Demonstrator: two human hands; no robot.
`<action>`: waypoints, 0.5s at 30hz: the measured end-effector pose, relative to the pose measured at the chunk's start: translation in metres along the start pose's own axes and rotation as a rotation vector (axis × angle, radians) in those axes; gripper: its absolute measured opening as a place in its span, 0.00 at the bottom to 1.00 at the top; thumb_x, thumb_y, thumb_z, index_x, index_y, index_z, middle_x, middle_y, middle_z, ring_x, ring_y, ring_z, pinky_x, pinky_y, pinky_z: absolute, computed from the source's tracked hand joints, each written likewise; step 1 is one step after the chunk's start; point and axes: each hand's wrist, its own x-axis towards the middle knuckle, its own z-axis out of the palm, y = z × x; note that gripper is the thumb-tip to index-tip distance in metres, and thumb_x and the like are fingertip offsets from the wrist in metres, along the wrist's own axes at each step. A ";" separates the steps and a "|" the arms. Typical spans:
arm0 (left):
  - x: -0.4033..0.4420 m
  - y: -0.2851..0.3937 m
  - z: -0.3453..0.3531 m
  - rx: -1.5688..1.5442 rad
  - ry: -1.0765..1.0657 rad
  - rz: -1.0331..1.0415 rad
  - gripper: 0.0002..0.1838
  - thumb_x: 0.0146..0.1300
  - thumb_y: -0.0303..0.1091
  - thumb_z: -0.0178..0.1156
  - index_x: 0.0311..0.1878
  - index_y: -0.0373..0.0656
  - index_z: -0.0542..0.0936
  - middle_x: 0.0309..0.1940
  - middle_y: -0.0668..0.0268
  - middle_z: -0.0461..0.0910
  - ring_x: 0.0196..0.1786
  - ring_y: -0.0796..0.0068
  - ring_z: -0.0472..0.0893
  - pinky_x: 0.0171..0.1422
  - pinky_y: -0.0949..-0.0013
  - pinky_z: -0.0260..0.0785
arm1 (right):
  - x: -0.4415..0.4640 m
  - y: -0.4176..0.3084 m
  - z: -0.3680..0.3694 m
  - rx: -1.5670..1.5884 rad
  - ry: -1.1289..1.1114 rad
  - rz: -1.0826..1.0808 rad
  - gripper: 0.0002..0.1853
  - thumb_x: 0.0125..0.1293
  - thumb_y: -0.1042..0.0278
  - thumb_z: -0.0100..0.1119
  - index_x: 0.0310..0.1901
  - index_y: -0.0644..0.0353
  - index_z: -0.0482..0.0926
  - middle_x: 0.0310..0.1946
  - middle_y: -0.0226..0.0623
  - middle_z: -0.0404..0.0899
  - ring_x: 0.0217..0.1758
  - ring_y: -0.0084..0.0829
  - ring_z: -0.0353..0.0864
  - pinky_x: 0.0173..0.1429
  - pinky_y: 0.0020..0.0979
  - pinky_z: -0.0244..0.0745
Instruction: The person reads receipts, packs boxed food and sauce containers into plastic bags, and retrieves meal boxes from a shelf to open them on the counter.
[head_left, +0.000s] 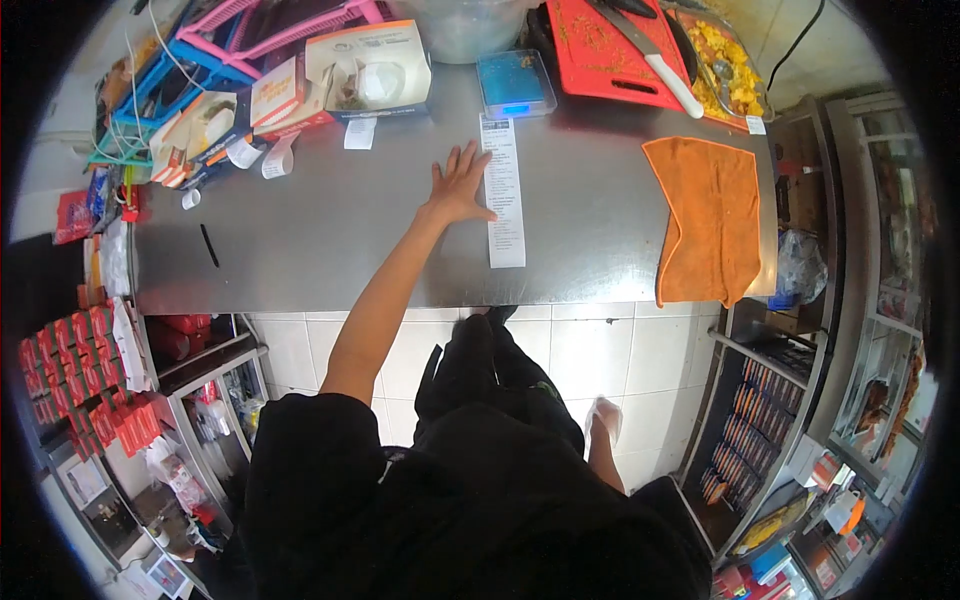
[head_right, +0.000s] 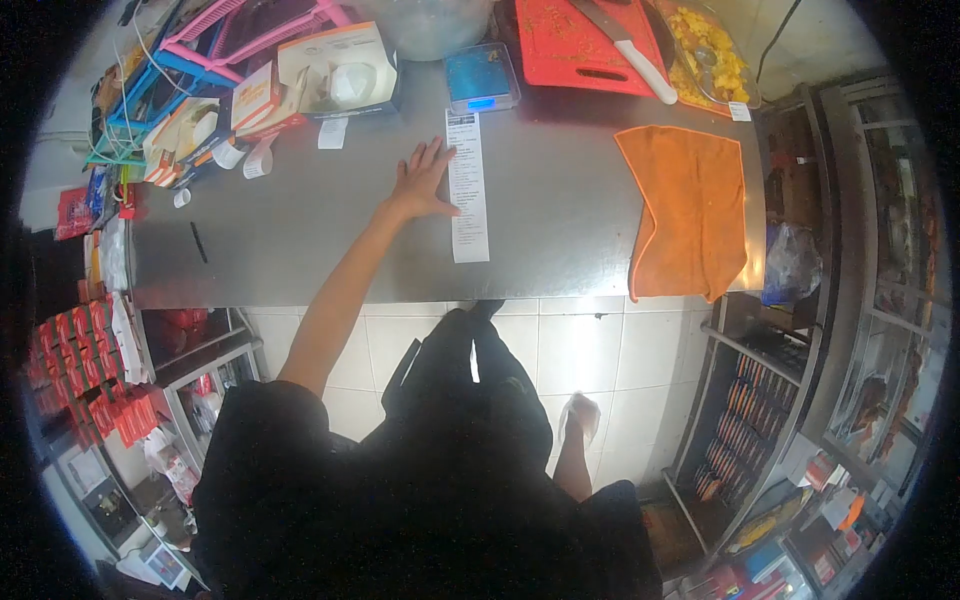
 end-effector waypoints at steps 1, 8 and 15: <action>-0.001 0.000 0.000 -0.006 0.013 0.013 0.59 0.26 0.50 0.73 0.66 0.53 0.51 0.69 0.58 0.39 0.70 0.51 0.39 0.65 0.36 0.38 | -0.007 -0.010 -0.009 0.032 -0.018 0.111 0.18 0.59 0.60 0.40 0.30 0.64 0.79 0.34 0.47 0.78 0.40 0.45 0.79 0.43 0.42 0.73; -0.004 -0.007 -0.004 -0.131 0.034 0.036 0.55 0.31 0.53 0.70 0.65 0.52 0.52 0.68 0.58 0.44 0.70 0.54 0.41 0.65 0.37 0.35 | 0.011 -0.072 -0.034 -0.117 0.100 -0.199 0.17 0.63 0.63 0.35 0.31 0.61 0.75 0.33 0.45 0.78 0.37 0.43 0.78 0.44 0.39 0.72; -0.021 -0.010 0.004 -0.240 0.174 0.015 0.49 0.38 0.54 0.67 0.64 0.53 0.55 0.67 0.57 0.48 0.69 0.53 0.45 0.65 0.39 0.36 | 0.014 -0.118 -0.055 -0.247 0.171 -0.442 0.15 0.63 0.62 0.39 0.34 0.56 0.77 0.34 0.44 0.78 0.39 0.43 0.78 0.43 0.38 0.72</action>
